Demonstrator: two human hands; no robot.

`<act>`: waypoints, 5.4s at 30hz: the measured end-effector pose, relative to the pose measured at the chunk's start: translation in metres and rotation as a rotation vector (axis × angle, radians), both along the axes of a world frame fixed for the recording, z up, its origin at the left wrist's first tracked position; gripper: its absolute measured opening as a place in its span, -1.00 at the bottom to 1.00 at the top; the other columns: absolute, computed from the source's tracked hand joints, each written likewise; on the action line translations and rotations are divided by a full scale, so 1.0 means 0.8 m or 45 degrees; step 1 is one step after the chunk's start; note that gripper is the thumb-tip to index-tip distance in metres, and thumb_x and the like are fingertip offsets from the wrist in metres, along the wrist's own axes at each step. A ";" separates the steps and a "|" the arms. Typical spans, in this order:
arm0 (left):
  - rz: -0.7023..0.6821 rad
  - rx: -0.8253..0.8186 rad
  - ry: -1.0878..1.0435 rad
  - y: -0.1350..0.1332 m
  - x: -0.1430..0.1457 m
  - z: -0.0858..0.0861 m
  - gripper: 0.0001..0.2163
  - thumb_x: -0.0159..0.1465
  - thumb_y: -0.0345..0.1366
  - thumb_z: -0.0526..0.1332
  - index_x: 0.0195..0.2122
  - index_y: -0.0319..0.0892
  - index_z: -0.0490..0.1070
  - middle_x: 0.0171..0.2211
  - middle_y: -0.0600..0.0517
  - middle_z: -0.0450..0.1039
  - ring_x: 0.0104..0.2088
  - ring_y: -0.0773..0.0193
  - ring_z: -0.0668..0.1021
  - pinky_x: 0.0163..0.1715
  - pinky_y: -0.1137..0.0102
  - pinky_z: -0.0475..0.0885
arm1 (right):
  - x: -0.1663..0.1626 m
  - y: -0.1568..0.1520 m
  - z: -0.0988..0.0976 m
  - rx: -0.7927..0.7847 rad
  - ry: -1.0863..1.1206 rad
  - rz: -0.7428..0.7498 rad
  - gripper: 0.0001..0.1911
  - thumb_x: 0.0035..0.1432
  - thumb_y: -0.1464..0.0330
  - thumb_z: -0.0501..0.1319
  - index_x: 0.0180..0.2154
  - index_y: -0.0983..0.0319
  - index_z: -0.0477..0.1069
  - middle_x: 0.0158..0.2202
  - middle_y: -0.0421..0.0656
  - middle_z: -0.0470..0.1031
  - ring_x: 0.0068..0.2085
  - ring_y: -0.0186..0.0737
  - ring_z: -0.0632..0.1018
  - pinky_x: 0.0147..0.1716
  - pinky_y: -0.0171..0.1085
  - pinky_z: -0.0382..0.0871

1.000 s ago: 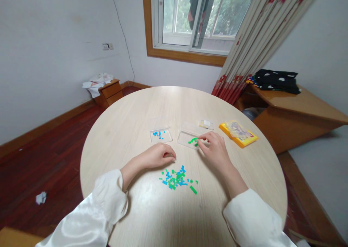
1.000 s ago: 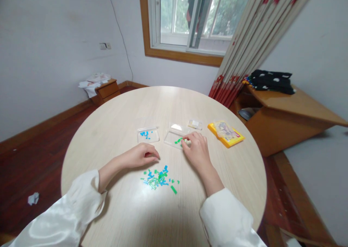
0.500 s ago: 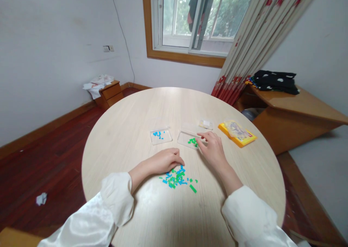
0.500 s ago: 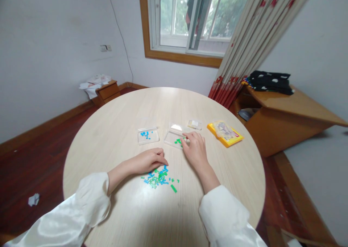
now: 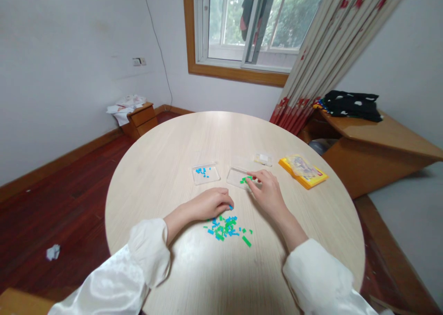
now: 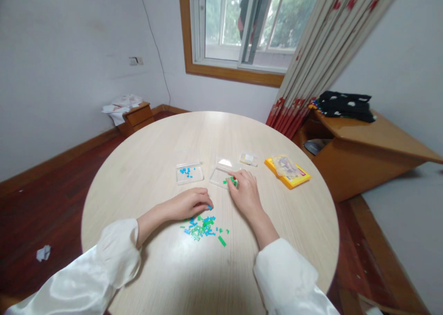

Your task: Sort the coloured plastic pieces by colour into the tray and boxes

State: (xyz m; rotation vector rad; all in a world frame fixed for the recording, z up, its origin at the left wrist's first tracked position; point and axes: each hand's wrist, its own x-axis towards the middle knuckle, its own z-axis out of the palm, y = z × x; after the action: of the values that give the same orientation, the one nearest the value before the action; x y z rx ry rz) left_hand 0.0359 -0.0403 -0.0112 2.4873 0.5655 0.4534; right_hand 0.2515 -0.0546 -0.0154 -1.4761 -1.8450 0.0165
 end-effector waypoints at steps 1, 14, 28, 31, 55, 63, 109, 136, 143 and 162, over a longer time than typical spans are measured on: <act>0.105 0.012 -0.037 0.004 -0.003 0.001 -0.85 0.25 -0.42 0.12 -0.29 -0.21 0.49 -0.39 0.00 0.40 -0.33 0.30 0.45 -0.28 0.44 0.33 | -0.003 -0.002 0.001 -0.010 0.027 0.049 -0.82 0.14 0.34 0.15 -0.28 0.24 0.49 -0.39 -0.08 0.47 -0.31 -0.13 0.45 -0.28 -0.16 0.27; 1.041 0.202 -0.174 0.058 -0.052 -0.006 -0.85 0.19 -0.39 0.15 -0.30 -0.24 0.52 -0.43 0.00 0.44 -0.39 0.27 0.46 -0.33 0.40 0.32 | -0.065 -0.037 0.017 -0.484 -0.079 0.765 -0.96 0.04 0.45 0.27 -0.40 0.22 0.50 -0.39 -0.17 0.45 -0.27 -0.23 0.42 -0.18 -0.20 0.23; 1.127 0.105 -0.143 0.047 -0.047 0.005 -0.71 0.19 -0.32 0.18 -0.07 -0.28 0.46 -0.32 -0.08 0.52 -0.32 0.20 0.51 -0.26 0.36 0.37 | -0.066 -0.042 0.023 -0.559 -0.285 0.735 -0.98 -0.03 0.45 0.28 -0.45 0.24 0.47 -0.37 -0.16 0.43 -0.25 -0.21 0.41 -0.18 -0.19 0.16; 1.123 0.075 -0.154 0.045 -0.046 0.006 -0.72 0.19 -0.31 0.16 -0.09 -0.28 0.46 -0.35 -0.06 0.52 -0.36 0.21 0.50 -0.30 0.37 0.36 | -0.067 -0.043 0.022 -0.544 -0.268 0.745 -0.97 -0.01 0.47 0.25 -0.45 0.24 0.45 -0.38 -0.17 0.43 -0.26 -0.22 0.41 -0.19 -0.20 0.17; -0.020 -0.029 -0.031 -0.009 0.005 -0.004 -0.77 0.27 -0.42 0.09 -0.17 -0.16 0.52 -0.40 0.00 0.38 -0.37 0.34 0.43 -0.29 0.46 0.31 | 0.006 0.002 0.003 0.096 0.013 -0.150 -0.79 0.15 0.29 0.15 -0.24 0.23 0.49 -0.35 -0.09 0.44 -0.28 -0.10 0.41 -0.22 -0.13 0.21; -0.100 0.150 0.073 -0.005 0.009 -0.009 -0.78 0.26 -0.44 0.11 -0.24 -0.13 0.56 -0.43 0.01 0.38 -0.37 0.31 0.41 -0.27 0.43 0.27 | 0.004 -0.001 0.006 0.096 -0.005 -0.112 -0.81 0.15 0.32 0.14 -0.25 0.22 0.49 -0.35 -0.09 0.44 -0.28 -0.10 0.41 -0.23 -0.14 0.21; 0.973 0.216 -0.202 0.051 -0.044 -0.001 -0.80 0.19 -0.42 0.19 -0.17 -0.25 0.52 -0.44 0.01 0.44 -0.41 0.29 0.45 -0.34 0.41 0.33 | -0.081 -0.043 0.005 -0.479 -0.184 0.880 -0.85 0.13 0.45 0.23 -0.27 0.16 0.54 -0.34 -0.16 0.45 -0.23 -0.25 0.42 -0.18 -0.23 0.22; 0.783 0.139 -0.186 0.032 -0.033 0.007 -0.69 0.21 -0.33 0.05 -0.68 -0.16 0.07 -0.68 0.13 0.12 -0.60 0.39 0.19 -0.52 0.41 0.07 | -0.032 -0.014 0.008 0.028 0.010 0.204 -0.89 0.16 0.39 0.16 -0.40 0.21 0.43 -0.41 -0.15 0.44 -0.28 -0.17 0.41 -0.24 -0.18 0.19; 0.454 0.004 -0.098 0.021 -0.029 0.009 -0.72 0.15 -0.36 0.07 -0.67 -0.16 0.04 -0.67 0.15 0.06 -0.59 0.40 0.17 -0.50 0.41 0.09 | 0.011 0.007 -0.001 0.161 0.007 -0.161 -0.80 0.18 0.29 0.11 -0.34 0.22 0.47 -0.41 -0.12 0.45 -0.29 -0.12 0.42 -0.26 -0.16 0.19; -0.112 0.021 0.135 -0.006 -0.013 0.016 -0.67 0.11 -0.53 0.11 -0.19 -0.11 0.55 -0.39 0.01 0.33 -0.31 0.26 0.41 -0.20 0.36 0.30 | 0.009 0.007 -0.007 0.111 0.013 -0.159 -0.73 0.20 0.30 0.07 -0.26 0.26 0.51 -0.40 -0.09 0.46 -0.33 -0.14 0.41 -0.27 -0.16 0.22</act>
State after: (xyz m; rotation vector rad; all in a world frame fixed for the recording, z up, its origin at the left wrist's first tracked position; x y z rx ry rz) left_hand 0.0253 -0.0449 0.0013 2.5516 0.4925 0.2943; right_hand 0.2587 -0.0490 -0.0207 -1.5244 -1.7206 -0.1153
